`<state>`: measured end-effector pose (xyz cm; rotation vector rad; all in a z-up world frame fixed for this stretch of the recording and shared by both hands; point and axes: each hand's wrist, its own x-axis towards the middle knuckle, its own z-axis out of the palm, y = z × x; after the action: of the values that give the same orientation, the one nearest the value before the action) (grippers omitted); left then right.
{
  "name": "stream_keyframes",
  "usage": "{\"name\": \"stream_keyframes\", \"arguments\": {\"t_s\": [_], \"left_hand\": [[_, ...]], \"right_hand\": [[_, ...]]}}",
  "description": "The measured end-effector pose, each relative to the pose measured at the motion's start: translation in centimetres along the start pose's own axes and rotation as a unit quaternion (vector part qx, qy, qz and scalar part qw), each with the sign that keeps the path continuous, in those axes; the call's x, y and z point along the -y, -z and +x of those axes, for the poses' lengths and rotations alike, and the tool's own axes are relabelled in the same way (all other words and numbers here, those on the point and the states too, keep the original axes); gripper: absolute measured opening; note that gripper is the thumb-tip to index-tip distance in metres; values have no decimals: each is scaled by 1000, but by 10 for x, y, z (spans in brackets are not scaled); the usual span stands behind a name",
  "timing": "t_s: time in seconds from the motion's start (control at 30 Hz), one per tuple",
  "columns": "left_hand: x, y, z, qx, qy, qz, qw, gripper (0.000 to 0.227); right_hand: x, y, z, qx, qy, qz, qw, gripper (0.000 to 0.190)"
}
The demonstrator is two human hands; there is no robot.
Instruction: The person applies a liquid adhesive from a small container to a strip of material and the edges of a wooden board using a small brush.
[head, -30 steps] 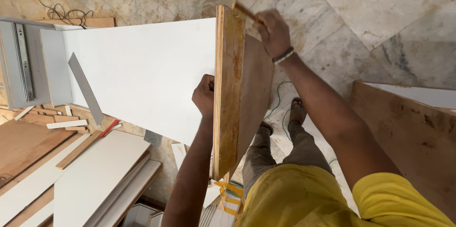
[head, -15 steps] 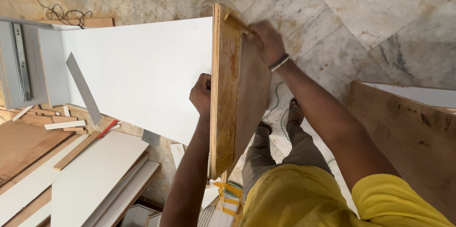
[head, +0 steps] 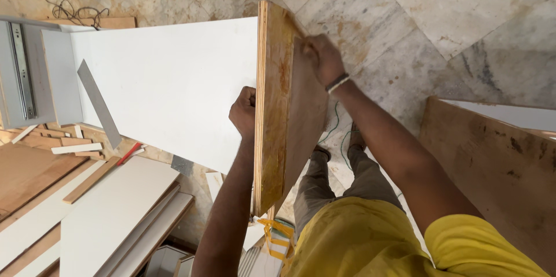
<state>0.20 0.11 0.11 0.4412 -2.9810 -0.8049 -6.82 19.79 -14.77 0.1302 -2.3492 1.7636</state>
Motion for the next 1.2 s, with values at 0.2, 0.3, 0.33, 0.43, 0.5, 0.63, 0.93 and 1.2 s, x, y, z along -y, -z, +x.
{"name": "stream_keyframes", "arguments": {"t_s": [0.2, 0.3, 0.33, 0.43, 0.5, 0.63, 0.93, 1.2], "left_hand": [[-2, 2, 0, 5, 19, -8, 1000, 19], [-4, 2, 1, -2, 5, -5, 1000, 18], [-5, 2, 1, -5, -2, 1, 1000, 17], [-6, 3, 1, 5, 9, 0, 1000, 14], [-6, 4, 1, 10, 17, -14, 1000, 16], [-8, 6, 2, -4, -7, -26, 1000, 13], [-15, 10, -4, -31, -55, 5, 998, 39], [-11, 15, -5, 0, -37, -22, 999, 40]], "right_hand": [[7, 15, 8, -38, -123, 78, 989, 23], [40, 23, -23, -28, -185, 64, 980, 29], [53, 25, -35, -21, -201, 65, 977, 32], [84, 29, -55, -6, -214, 179, 960, 31], [98, 34, -57, -6, -193, 210, 958, 28], [122, 47, -51, 28, -283, 250, 925, 30], [123, 35, -43, 13, -292, 273, 916, 27], [86, 112, -62, 5, -143, 161, 976, 18]]}}
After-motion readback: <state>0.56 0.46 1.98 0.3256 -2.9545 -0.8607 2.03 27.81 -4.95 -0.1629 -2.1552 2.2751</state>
